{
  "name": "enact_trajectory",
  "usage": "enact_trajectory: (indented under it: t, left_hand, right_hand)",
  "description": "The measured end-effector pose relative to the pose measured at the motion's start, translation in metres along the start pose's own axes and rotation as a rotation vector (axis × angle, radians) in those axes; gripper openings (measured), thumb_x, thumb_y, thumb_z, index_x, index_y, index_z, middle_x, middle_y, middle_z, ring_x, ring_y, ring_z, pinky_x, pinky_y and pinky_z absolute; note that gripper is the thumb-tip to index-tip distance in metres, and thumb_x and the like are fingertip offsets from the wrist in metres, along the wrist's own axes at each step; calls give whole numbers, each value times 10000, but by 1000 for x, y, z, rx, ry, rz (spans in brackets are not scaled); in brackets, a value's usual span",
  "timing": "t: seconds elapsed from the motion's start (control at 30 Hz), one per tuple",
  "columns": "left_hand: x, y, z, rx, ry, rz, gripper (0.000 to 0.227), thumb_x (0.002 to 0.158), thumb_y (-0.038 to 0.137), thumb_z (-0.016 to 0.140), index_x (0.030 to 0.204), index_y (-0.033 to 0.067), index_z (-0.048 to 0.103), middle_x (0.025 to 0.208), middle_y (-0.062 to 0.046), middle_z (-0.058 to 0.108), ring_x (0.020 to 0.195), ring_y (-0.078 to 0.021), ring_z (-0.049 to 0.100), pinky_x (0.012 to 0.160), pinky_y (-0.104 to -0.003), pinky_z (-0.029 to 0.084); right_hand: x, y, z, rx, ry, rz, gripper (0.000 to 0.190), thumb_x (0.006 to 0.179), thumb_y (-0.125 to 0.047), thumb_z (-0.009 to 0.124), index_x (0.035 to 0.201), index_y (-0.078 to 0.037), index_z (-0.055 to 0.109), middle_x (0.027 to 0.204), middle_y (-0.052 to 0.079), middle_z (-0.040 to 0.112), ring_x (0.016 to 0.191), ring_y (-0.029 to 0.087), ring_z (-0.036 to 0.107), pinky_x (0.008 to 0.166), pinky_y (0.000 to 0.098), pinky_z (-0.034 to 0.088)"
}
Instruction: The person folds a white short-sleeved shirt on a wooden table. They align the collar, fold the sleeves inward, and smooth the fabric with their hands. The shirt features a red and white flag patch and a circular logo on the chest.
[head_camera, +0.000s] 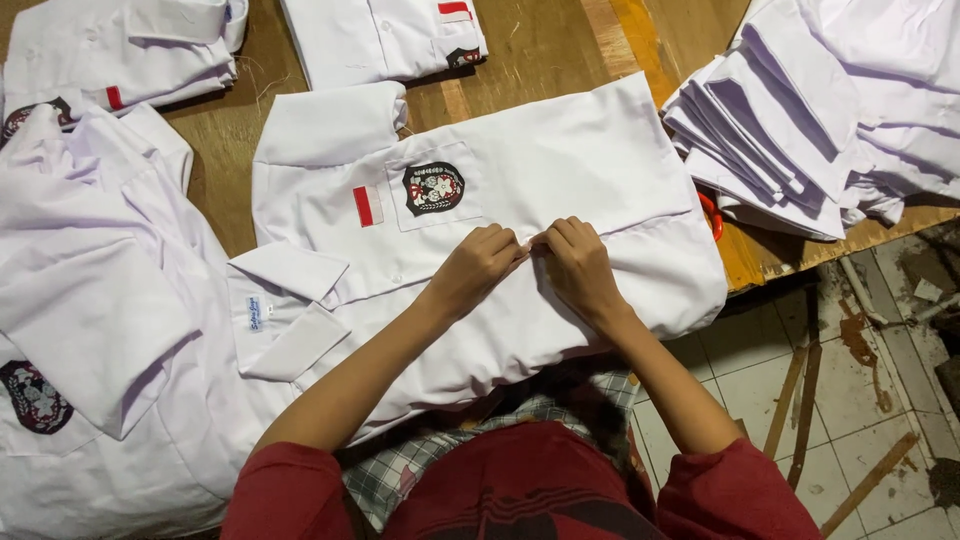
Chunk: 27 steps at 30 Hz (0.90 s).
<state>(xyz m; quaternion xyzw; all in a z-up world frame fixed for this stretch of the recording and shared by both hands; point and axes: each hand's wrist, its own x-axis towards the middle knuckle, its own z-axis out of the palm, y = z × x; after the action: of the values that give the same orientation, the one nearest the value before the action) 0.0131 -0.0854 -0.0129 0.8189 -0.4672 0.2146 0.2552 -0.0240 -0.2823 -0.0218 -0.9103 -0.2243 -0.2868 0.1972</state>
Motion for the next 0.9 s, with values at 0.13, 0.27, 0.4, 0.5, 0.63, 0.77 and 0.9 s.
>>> enact_trajectory:
  t: [0.13,0.27,0.4,0.5,0.63,0.77,0.9]
  left_hand:
    - [-1,-1,0,38,2,17,137,939,105,709,814,80,656,775,-12,578,709,-126,565,658,-250,480]
    - [-2,2,0,-11,-20,-93,139,976,193,684,874,99,664,794,0,568,724,-121,559,676,-251,489]
    - [1,5,1,26,-4,-161,167,962,263,702,970,101,663,869,-6,580,775,-127,575,687,-261,505]
    - [-2,4,4,37,-16,-163,192,965,276,695,1004,91,662,898,-22,586,801,-143,579,697,-271,509]
    - [-3,2,6,34,1,-139,159,964,255,701,983,98,680,902,-30,593,819,-156,582,705,-271,512]
    - [-4,0,9,10,-1,-136,151,975,244,690,951,95,695,891,-24,608,808,-137,582,697,-260,512]
    - [-4,1,5,18,15,-138,160,989,252,665,986,91,670,896,-28,586,797,-143,572,695,-252,518]
  right_hand:
    - [11,-2,-15,21,-46,21,168,833,54,647,861,-108,676,731,5,554,679,198,555,643,313,463]
    - [17,4,-29,114,-191,20,58,894,-19,735,930,-56,708,853,76,656,814,245,635,722,336,510]
    - [16,3,-29,121,-197,-19,98,887,-52,764,972,-65,717,916,76,683,907,252,652,768,344,529]
    - [14,3,-25,89,-205,3,89,891,-73,772,958,-69,715,899,63,674,892,236,645,762,337,527]
    - [8,11,-8,44,-182,-15,59,913,-95,747,909,-82,690,840,42,638,809,213,611,709,319,510]
    - [6,10,-2,-15,-158,-53,52,925,-46,695,903,-85,669,810,36,609,770,218,591,684,327,492]
    - [-2,16,10,-44,-78,-69,53,938,-42,679,936,-90,659,829,36,598,782,213,580,695,325,488]
